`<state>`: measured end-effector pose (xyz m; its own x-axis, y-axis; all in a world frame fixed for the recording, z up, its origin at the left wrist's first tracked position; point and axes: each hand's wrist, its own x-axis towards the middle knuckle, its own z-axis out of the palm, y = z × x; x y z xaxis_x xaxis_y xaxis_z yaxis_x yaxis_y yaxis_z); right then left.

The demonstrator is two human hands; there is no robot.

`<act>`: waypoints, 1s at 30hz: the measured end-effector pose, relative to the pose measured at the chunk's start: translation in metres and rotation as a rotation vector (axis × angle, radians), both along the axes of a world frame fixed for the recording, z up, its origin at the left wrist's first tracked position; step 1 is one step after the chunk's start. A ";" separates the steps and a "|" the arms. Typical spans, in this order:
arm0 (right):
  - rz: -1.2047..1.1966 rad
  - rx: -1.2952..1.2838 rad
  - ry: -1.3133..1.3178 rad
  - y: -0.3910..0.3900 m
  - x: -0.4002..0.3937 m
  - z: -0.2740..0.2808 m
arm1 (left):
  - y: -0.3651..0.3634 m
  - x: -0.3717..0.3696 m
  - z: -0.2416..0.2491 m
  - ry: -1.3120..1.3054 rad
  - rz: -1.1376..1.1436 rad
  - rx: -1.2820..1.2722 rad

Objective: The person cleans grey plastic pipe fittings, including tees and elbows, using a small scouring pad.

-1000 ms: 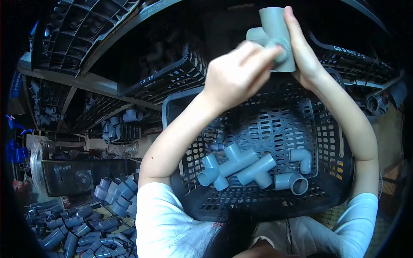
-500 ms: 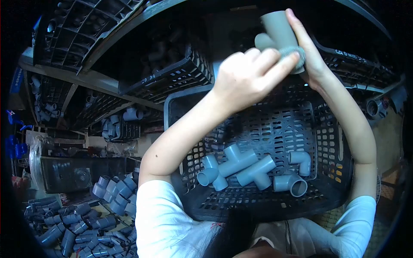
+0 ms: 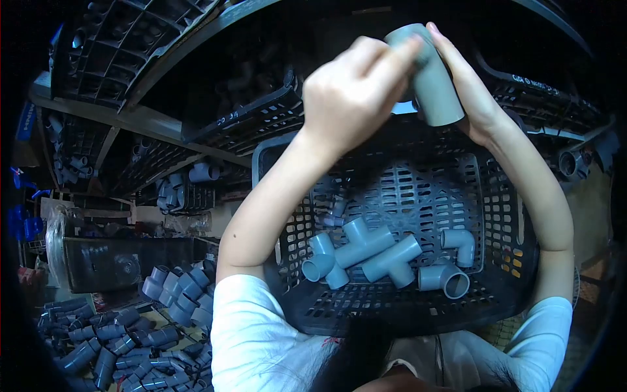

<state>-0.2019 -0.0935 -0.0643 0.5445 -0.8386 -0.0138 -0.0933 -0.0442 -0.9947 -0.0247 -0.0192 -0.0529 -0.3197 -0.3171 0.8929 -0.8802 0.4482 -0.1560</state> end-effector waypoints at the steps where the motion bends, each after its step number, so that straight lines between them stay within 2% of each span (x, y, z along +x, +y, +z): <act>1: 0.058 0.053 -0.065 0.005 0.000 0.004 | 0.000 0.003 -0.001 0.024 0.008 0.005; 2: 0.120 0.106 -0.129 0.008 0.000 0.011 | 0.000 0.006 -0.003 0.048 0.019 0.009; 4: 0.047 0.211 -0.263 0.011 0.004 0.019 | 0.003 0.000 -0.013 0.016 -0.082 0.056; 6: 0.055 0.193 -0.257 -0.016 -0.007 0.007 | 0.013 -0.008 -0.011 -0.114 -0.165 0.114; 8: 0.219 0.453 -0.488 -0.031 -0.002 0.023 | 0.014 -0.009 -0.010 -0.213 -0.157 0.072; 10: 0.333 0.516 -0.462 -0.024 -0.006 0.032 | 0.010 -0.004 -0.002 -0.126 -0.179 0.005; 11: 0.142 0.135 -0.197 -0.011 -0.005 0.016 | 0.005 -0.001 0.000 -0.079 -0.160 -0.042; 14: 0.005 0.054 -0.018 -0.008 -0.001 -0.002 | 0.008 0.004 0.000 0.095 -0.029 0.034; 16: 0.013 0.091 -0.111 -0.007 0.003 -0.006 | 0.009 -0.001 -0.001 -0.036 -0.097 -0.027; 18: 0.161 0.264 -0.342 -0.014 0.007 -0.007 | 0.026 -0.014 0.003 -0.198 -0.158 0.070; 19: 0.271 0.300 -0.377 -0.023 0.007 -0.009 | 0.033 -0.019 0.009 -0.308 -0.113 0.051; 20: 0.269 0.300 -0.376 -0.025 0.005 -0.011 | 0.030 -0.018 0.008 -0.308 -0.115 0.051; 22: 0.247 0.266 -0.340 -0.022 0.001 -0.008 | 0.015 -0.009 0.003 -0.129 -0.120 -0.014; 23: 0.065 0.227 -0.317 -0.010 0.004 -0.002 | 0.007 0.004 0.006 -0.067 -0.014 -0.018; 24: -0.007 0.195 -0.246 -0.008 0.003 -0.003 | 0.005 0.009 0.005 -0.040 0.019 -0.004; 26: 0.165 0.152 -0.283 -0.015 0.002 -0.005 | 0.006 0.011 0.001 -0.013 -0.001 0.003; 28: 0.117 0.109 -0.305 -0.013 0.003 -0.002 | 0.009 0.003 -0.002 -0.055 -0.118 -0.013; 30: 0.066 0.069 -0.327 -0.014 0.002 -0.001 | 0.018 -0.006 -0.001 -0.196 -0.103 -0.011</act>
